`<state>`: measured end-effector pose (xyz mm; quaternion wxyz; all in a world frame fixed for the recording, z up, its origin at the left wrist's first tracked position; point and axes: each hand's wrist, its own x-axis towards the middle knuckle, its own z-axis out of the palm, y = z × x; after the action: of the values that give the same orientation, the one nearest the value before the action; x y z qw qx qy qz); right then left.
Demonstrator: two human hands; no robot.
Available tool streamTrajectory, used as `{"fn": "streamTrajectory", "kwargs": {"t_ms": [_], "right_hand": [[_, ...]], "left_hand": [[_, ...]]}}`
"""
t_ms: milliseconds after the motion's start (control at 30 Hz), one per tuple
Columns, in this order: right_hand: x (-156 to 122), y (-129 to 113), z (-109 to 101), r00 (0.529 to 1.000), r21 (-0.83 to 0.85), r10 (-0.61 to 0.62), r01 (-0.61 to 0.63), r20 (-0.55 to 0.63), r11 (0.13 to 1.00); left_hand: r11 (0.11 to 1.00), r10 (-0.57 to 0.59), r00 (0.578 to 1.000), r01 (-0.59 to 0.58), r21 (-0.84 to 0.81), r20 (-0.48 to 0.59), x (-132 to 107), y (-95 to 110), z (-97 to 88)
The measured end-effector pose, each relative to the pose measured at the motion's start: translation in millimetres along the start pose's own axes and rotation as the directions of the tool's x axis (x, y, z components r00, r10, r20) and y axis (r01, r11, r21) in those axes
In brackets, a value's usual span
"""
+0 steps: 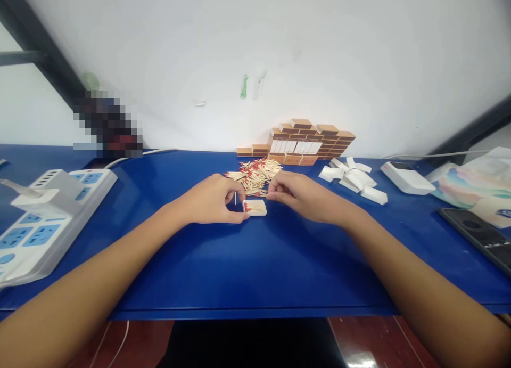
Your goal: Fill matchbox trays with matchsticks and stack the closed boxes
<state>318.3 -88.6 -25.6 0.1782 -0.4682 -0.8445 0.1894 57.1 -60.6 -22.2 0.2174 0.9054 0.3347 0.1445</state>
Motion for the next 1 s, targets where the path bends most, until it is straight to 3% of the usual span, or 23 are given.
{"fn": "streamTrajectory", "kwargs": {"t_ms": [233, 767, 1000], "right_hand": [[-2, -9, 19, 0.995, -0.017, -0.095, 0.095, 0.027, 0.995], [-1, -13, 20, 0.998, -0.031, -0.063, 0.064, 0.02, 0.997], [4, 7, 18, 0.992, -0.114, -0.006, -0.009, -0.129, 0.993]], "left_hand": [[1.0, 0.005, 1.0, -0.005, 0.004, 0.016, 1, 0, 3.1], [1.0, -0.025, 0.999, 0.025, -0.008, 0.03, 0, 2, 1.5], [1.0, 0.004, 1.0, -0.004, -0.002, 0.016, 0, 2, 0.8]]}}
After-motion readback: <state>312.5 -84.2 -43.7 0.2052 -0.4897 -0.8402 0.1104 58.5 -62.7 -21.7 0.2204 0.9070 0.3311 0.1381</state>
